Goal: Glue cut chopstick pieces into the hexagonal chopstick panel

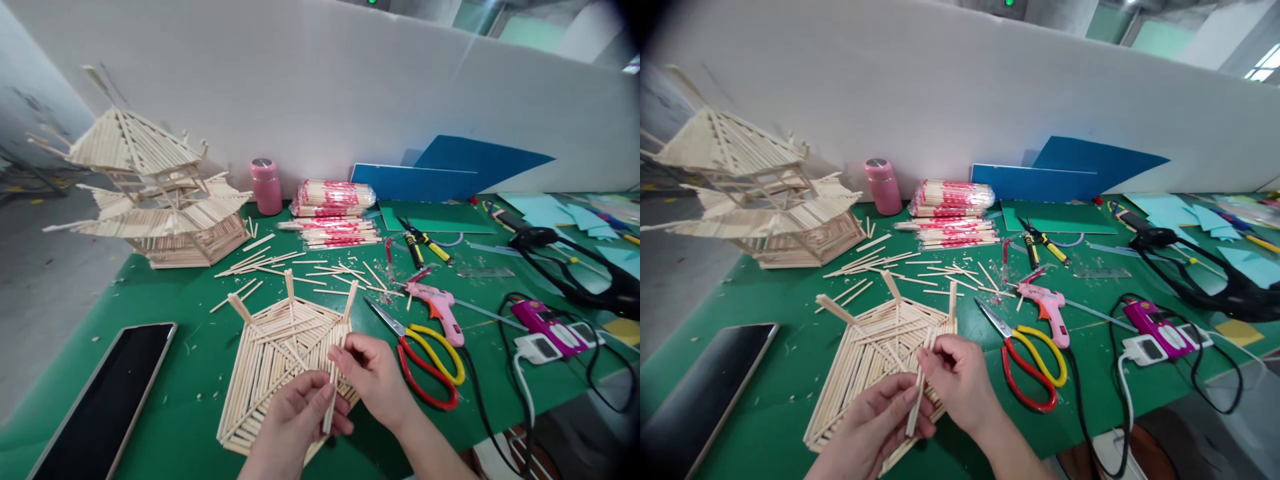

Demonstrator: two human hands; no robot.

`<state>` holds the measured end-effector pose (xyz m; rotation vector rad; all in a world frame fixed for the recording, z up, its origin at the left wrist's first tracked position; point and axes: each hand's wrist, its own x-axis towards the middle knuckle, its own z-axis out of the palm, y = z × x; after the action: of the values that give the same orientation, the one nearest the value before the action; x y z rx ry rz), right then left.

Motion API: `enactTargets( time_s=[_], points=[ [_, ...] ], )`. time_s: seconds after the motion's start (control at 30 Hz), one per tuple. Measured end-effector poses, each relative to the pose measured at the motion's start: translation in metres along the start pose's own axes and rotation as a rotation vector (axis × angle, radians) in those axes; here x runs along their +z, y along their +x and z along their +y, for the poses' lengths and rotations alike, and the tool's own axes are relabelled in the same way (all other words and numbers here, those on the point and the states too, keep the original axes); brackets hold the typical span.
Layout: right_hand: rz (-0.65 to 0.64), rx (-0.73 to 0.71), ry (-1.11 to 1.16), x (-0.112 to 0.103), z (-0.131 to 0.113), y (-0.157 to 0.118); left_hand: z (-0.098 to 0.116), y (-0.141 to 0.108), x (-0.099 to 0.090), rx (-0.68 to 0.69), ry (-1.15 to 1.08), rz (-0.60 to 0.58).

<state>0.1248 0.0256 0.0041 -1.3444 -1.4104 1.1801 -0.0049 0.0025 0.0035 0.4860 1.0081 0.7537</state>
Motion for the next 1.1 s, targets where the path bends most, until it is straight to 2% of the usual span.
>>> enactTargets(
  time_s=[0.13, 0.23, 0.43, 0.6, 0.77, 0.97, 1.1],
  points=[
    [-0.043, 0.029, 0.002, -0.004, -0.003, -0.003, 0.001, 0.004, 0.004, 0.052, 0.061, -0.002],
    [-0.099, 0.054, 0.052, -0.008, -0.003, -0.004, 0.004, 0.005, 0.007, 0.070, 0.134, 0.039],
    [-0.165, 0.101, 0.106, -0.012, 0.003, -0.002, 0.005, 0.005, 0.008, 0.024, 0.179, 0.010],
    [-0.114, 0.093, -0.096, -0.014, 0.011, 0.000, 0.004, 0.008, 0.006, 0.027, 0.197, 0.014],
    [0.018, 0.059, -0.335, -0.019, 0.016, 0.004, 0.009, 0.007, -0.005, 0.048, 0.164, 0.122],
    [-0.019, -0.052, -0.674, 0.005, 0.015, 0.011, 0.009, 0.004, -0.017, 0.057, -0.012, 0.146],
    [-0.023, -0.088, -0.788, 0.012, 0.015, 0.014, 0.008, 0.005, -0.020, 0.058, -0.115, 0.138]
  ],
)
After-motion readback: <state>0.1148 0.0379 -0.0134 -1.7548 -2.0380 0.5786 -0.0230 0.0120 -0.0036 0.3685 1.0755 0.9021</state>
